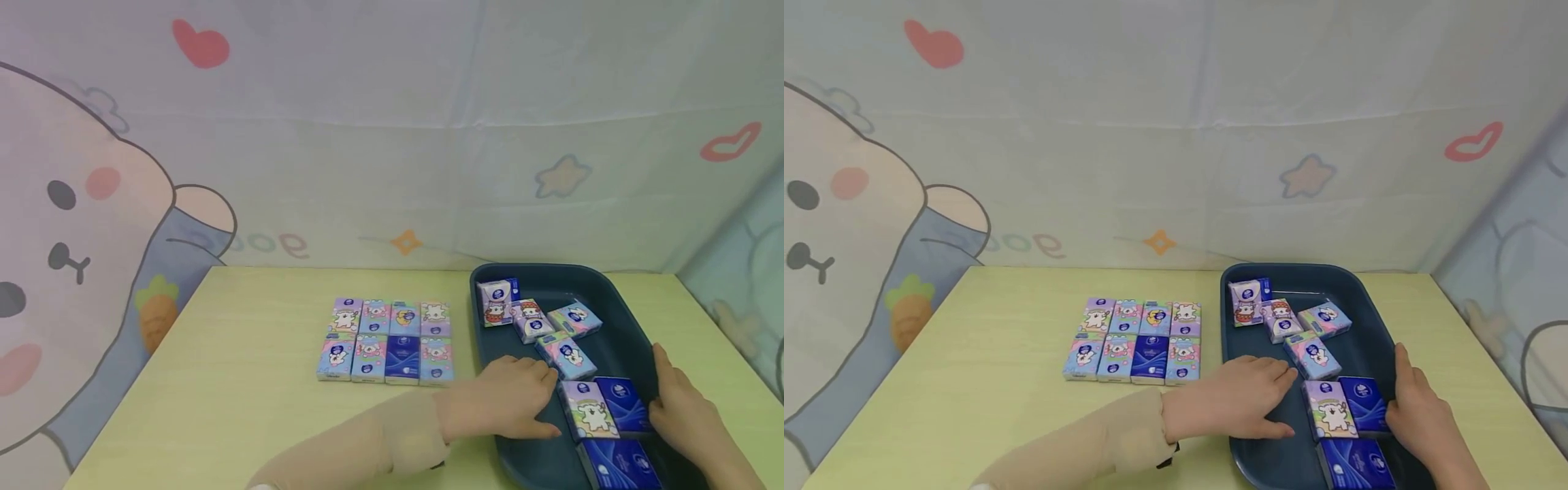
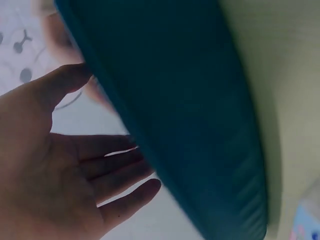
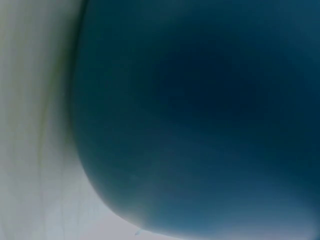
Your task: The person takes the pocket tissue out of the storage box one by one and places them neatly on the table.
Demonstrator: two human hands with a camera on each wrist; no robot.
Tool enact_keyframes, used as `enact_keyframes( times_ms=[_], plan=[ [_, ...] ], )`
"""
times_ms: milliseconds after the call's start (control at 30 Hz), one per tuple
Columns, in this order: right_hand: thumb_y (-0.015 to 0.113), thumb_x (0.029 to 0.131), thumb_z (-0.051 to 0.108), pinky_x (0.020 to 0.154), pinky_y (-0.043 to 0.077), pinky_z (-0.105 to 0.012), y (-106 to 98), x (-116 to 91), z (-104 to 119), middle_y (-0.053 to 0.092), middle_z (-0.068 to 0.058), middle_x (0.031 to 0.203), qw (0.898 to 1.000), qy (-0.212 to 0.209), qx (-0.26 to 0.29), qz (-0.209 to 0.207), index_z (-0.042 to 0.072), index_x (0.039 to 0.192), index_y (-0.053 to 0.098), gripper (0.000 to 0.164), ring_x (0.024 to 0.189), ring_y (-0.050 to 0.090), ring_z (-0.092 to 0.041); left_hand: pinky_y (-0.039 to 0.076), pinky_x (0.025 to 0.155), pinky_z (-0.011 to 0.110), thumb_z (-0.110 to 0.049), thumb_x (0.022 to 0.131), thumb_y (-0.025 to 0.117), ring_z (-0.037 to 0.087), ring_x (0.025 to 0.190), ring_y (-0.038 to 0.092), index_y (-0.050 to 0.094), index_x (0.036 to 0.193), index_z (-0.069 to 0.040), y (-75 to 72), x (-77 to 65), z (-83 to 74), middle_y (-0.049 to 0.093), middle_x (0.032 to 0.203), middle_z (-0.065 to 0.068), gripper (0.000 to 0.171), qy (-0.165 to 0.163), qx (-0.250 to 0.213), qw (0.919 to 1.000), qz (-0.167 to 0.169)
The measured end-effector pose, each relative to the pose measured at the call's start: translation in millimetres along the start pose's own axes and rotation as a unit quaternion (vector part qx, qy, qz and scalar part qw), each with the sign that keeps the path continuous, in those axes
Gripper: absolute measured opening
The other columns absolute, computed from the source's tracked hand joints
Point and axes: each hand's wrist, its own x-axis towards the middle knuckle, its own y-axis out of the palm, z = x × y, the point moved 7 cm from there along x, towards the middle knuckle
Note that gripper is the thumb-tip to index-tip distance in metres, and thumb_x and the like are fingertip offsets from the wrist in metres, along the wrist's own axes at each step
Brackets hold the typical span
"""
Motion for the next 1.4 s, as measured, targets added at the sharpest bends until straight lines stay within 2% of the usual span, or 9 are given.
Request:
enact_keyframes(
  times_ms=[200, 367, 533, 767, 1067, 1233, 1400],
  plan=[
    [0.05, 0.077, -0.006, 0.063, 0.048, -0.061, 0.9, 0.3, -2.0, 0.041, -0.049, 0.111, 1.0, 0.003, 0.0, 0.005, -0.02, 0.143, 0.001, 0.083, 0.097, 0.049, -0.061, 0.051, 0.077, 0.014, -0.072, 0.082, 0.052, 0.001, 0.107, 0.058, 0.052, 0.133, -0.021, 2.9, 22.7, -11.6, 0.059, 0.122, -0.012, 0.072, -0.021, -0.033, 0.999, -0.021],
    [0.049, 0.077, -0.006, 0.064, 0.048, -0.061, -0.5, 0.9, -0.6, 0.041, -0.049, 0.112, 1.0, 0.001, 0.0, -0.001, -0.02, 0.143, 0.003, 0.082, 0.096, 0.049, -0.06, 0.051, 0.081, 0.014, -0.071, 0.081, 0.054, 0.002, 0.11, 0.057, 0.05, 0.136, -0.02, 8.4, 35.8, -18.0, 0.057, 0.127, -0.012, 0.075, -0.035, -0.048, 0.998, -0.023],
    [0.049, 0.078, -0.005, 0.068, 0.047, -0.064, -0.3, 0.3, -1.2, 0.039, -0.049, 0.116, 1.0, 0.006, 0.0, 0.005, -0.018, 0.144, 0.0, 0.083, 0.101, 0.047, -0.062, 0.051, 0.077, 0.015, -0.069, 0.081, 0.057, 0.002, 0.103, 0.055, 0.05, 0.135, -0.019, 14.1, 44.7, -23.7, 0.057, 0.121, -0.011, 0.074, -0.03, -0.062, 0.9974, -0.02],
    [0.049, 0.078, -0.005, 0.071, 0.046, -0.066, -0.1, 1.0, -1.8, 0.039, -0.049, 0.118, 1.0, 0.006, 0.003, 0.004, -0.018, 0.145, 0.0, 0.083, 0.104, 0.045, -0.062, 0.05, 0.07, 0.015, -0.067, 0.079, 0.061, 0.0, 0.097, 0.051, 0.054, 0.131, -0.02, 21.6, 51.4, -30.1, 0.055, 0.111, -0.011, 0.07, -0.03, -0.069, 0.997, -0.018],
    [0.049, 0.078, -0.005, 0.07, 0.045, -0.066, -0.3, 2.5, -2.1, 0.038, -0.049, 0.118, 1.0, 0.005, 0.002, 0.007, -0.018, 0.145, 0.0, 0.083, 0.104, 0.045, -0.063, 0.047, 0.06, 0.014, -0.062, 0.08, 0.064, 0.003, 0.089, 0.05, 0.064, 0.114, -0.021, 22.1, 55.1, -36.1, 0.054, 0.105, -0.009, 0.053, -0.018, -0.062, 0.9969, -0.044],
    [0.049, 0.079, -0.005, 0.071, 0.045, -0.067, -0.9, 2.5, -1.7, 0.037, -0.049, 0.119, 1.0, 0.007, 0.001, 0.008, -0.018, 0.145, 0.0, 0.083, 0.107, 0.043, -0.063, 0.047, 0.056, 0.016, -0.063, 0.077, 0.067, 0.004, 0.084, 0.052, 0.065, 0.098, -0.023, 20.8, 57.8, -36.3, 0.056, 0.098, -0.008, 0.045, -0.035, -0.066, 0.9961, -0.046],
    [0.049, 0.078, -0.005, 0.068, 0.046, -0.066, 0.2, 1.3, -2.7, 0.037, -0.05, 0.119, 1.0, 0.005, 0.002, 0.01, -0.017, 0.145, -0.001, 0.085, 0.105, 0.044, -0.063, 0.05, 0.058, 0.018, -0.064, 0.077, 0.068, 0.005, 0.081, 0.054, 0.067, 0.096, -0.024, 21.1, 60.7, -37.9, 0.059, 0.096, -0.007, 0.044, -0.043, -0.064, 0.9962, -0.039]
  ],
)
